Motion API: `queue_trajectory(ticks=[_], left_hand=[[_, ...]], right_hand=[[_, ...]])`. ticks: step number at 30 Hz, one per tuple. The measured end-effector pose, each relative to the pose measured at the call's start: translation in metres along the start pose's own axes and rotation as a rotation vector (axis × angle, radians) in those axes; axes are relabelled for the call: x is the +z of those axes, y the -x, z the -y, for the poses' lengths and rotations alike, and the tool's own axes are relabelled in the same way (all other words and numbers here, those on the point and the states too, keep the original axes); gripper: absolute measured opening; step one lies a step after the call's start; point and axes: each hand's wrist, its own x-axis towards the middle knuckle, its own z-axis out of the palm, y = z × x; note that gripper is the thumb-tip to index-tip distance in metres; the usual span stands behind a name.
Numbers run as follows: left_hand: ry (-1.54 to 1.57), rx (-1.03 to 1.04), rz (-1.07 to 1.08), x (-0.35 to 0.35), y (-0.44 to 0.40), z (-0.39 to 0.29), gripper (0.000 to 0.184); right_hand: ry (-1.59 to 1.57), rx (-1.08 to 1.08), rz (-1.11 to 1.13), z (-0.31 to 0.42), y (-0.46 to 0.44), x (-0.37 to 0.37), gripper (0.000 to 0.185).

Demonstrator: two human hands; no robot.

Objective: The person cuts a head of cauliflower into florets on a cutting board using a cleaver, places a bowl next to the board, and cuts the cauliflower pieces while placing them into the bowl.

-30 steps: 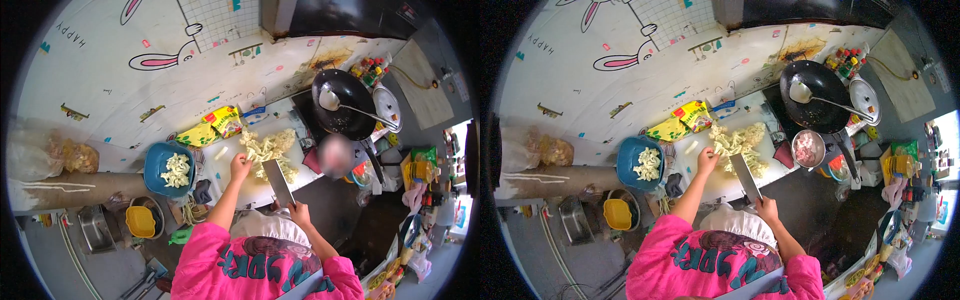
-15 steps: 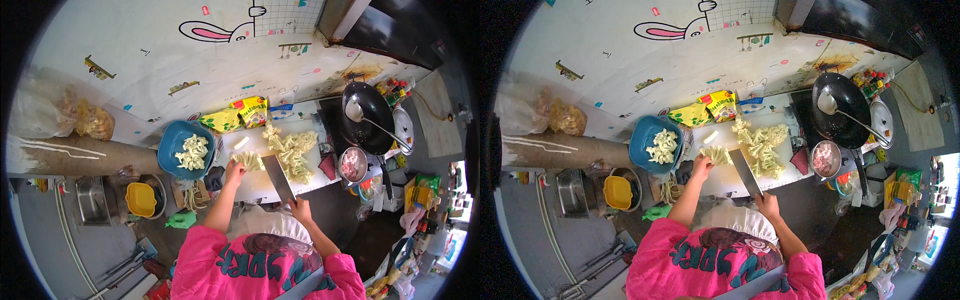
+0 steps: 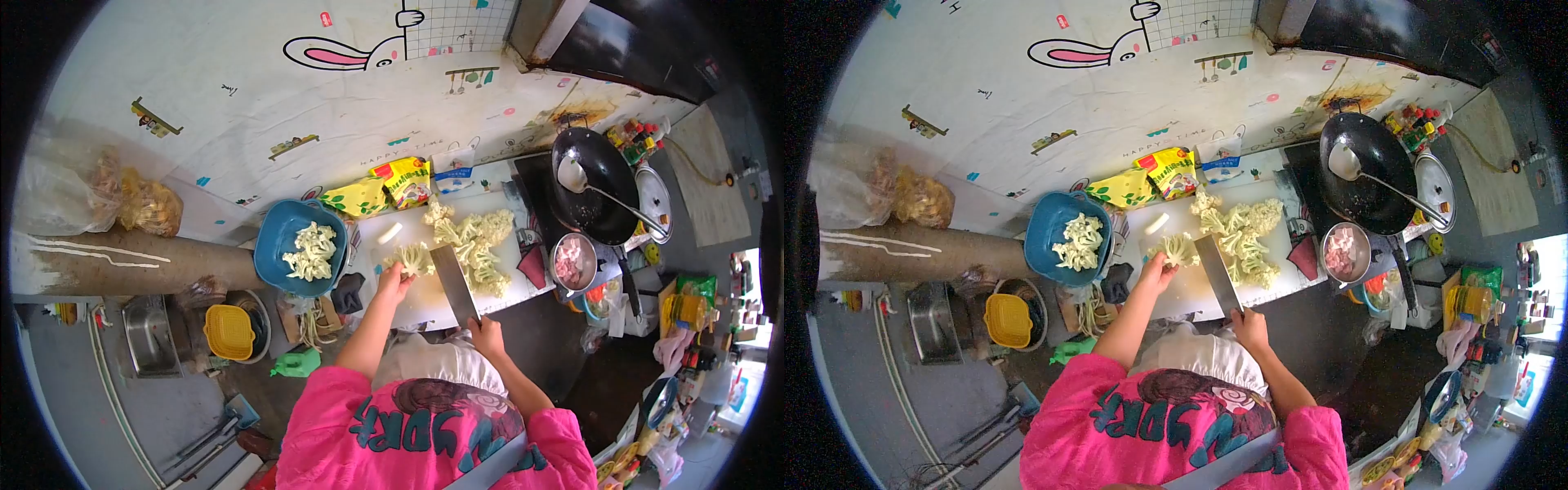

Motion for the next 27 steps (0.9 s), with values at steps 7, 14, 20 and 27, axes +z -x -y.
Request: queue_trajectory(ticks=[7, 14, 20, 27], left_hand=[[0.123, -0.071, 0.018, -0.011, 0.016, -0.017, 0.015], [-0.054, 0.148, 0.101, -0.027, 0.009, -0.007, 0.024], [-0.192, 0.543, -0.175, -0.03, 0.005, 0.032, 0.052], [-0.549, 0.732, -0.394, -0.031, 0.021, 0.045, 0.049]], right_hand=[[0.125, 0.009, -0.037, -0.02, -0.011, 0.008, 0.037], [0.076, 0.043, 0.061, -0.015, -0.008, 0.002, 0.034], [0.111, -0.031, 0.101, -0.015, -0.005, 0.005, 0.036], [0.089, -0.067, 0.116, -0.015, -0.003, 0.004, 0.032]])
